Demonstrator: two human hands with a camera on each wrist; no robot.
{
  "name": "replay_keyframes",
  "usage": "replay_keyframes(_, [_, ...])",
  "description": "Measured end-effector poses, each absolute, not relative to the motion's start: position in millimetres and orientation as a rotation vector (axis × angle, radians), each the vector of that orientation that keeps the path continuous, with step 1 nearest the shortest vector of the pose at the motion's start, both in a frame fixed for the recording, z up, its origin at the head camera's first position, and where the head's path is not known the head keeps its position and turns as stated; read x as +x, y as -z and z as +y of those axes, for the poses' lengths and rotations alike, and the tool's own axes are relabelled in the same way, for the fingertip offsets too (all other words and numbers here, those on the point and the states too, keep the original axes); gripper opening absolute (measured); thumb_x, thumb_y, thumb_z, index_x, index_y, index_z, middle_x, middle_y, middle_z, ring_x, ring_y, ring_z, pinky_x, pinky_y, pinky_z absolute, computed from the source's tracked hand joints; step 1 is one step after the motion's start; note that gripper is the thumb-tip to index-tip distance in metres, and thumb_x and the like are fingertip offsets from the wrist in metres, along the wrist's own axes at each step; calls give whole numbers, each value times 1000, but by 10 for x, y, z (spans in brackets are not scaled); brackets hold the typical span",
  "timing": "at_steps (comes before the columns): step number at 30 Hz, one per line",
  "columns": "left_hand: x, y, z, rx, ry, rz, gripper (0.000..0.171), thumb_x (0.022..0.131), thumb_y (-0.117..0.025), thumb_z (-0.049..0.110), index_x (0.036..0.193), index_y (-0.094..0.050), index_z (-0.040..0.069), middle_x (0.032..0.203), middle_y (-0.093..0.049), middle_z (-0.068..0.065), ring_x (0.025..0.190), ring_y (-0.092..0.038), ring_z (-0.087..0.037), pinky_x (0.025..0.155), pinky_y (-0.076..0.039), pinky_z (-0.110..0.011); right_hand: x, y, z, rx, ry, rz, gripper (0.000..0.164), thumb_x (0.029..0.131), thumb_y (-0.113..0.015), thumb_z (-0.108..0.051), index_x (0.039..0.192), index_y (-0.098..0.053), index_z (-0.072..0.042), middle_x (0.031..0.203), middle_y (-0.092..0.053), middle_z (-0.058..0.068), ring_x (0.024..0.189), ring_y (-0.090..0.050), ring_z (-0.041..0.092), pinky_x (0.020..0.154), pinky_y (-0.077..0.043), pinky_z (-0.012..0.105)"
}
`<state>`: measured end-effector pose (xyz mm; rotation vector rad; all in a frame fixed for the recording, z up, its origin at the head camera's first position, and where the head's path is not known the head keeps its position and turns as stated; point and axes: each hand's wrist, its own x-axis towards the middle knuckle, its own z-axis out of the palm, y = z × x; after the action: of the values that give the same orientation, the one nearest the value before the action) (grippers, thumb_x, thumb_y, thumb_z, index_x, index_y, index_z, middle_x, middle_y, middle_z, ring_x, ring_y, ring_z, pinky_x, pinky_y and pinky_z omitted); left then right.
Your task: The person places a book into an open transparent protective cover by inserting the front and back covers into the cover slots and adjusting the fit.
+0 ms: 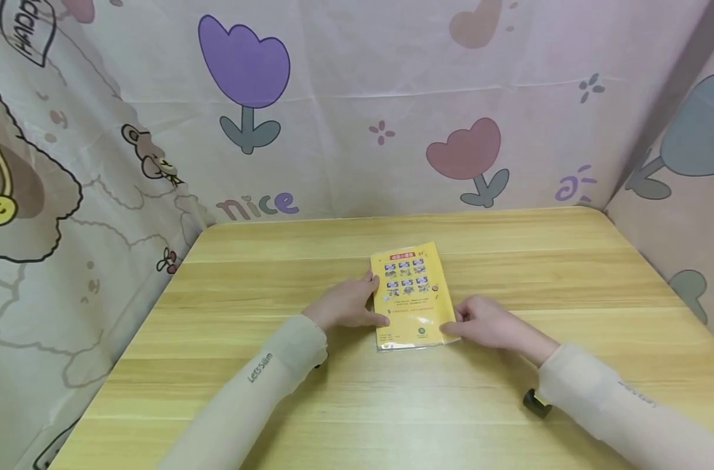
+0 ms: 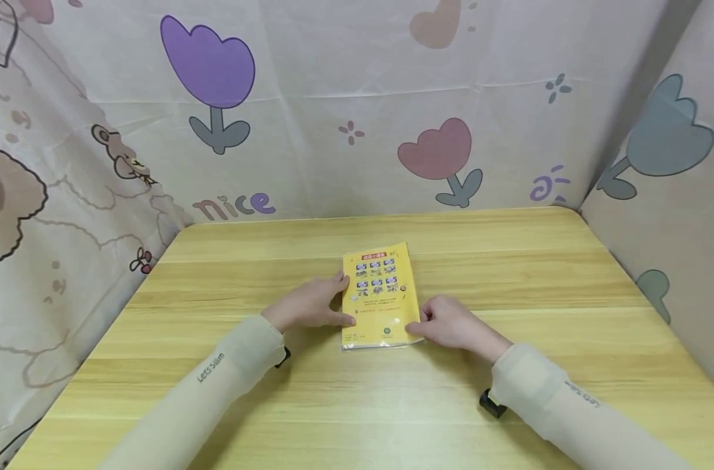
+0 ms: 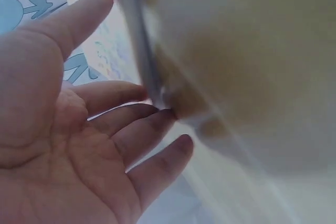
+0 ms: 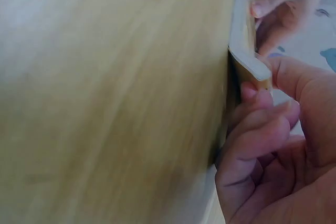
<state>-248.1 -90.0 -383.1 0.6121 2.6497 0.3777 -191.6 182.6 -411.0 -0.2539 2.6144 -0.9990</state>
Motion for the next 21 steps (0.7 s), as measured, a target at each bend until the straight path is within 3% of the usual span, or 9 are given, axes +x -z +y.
replay_keyframes(2, [-2497,3789,-876,577,-410,2648,78,86,-76,49,147,-48,9,146,-56,-10,127,-57,-27,110,-46,-44,-1910,4111,1807,-278,984,2645,37,88,-72,-34,64,-51,-15,55,-45,-7,49,-37,8,45,-28,19])
replay_keyframes(4, [-2519,3743,-840,555,-428,2665,57,87,-75,47,128,-60,10,119,-67,-9,102,-62,-23,93,-53,-41,-1907,4112,1791,-300,977,2663,36,87,-72,-32,64,-51,-14,55,-44,-7,50,-38,8,46,-28,19])
replay_keyframes(7, [-2567,3674,-760,539,-473,2707,42,91,-72,45,115,-65,11,104,-68,-6,89,-61,-20,83,-54,-37,-1900,4115,1765,-303,973,2674,33,87,-71,-30,65,-53,-14,56,-45,-6,50,-38,9,46,-29,19])
replay_keyframes(11, [-2658,3615,-598,545,-501,2755,45,95,-66,46,124,-65,11,111,-68,-2,91,-61,-17,86,-53,-35,-1887,4113,1737,-315,949,2696,30,87,-71,-29,67,-56,-12,57,-47,-5,51,-40,9,46,-32,19])
replay_keyframes(14, [-2721,3592,-458,523,-521,2746,45,97,-61,50,121,-65,12,103,-68,0,82,-62,-15,77,-52,-31,-1878,4107,1716,-316,922,2711,28,88,-70,-29,69,-58,-11,58,-49,-4,52,-42,9,46,-34,20])
replay_keyframes(21, [-2854,3549,-202,435,-573,2726,41,100,-53,54,89,-60,15,74,-54,0,60,-48,-11,54,-41,-25,-1856,4095,1654,-325,861,2755,26,87,-68,-28,69,-58,-13,57,-47,-5,50,-40,8,45,-32,20])
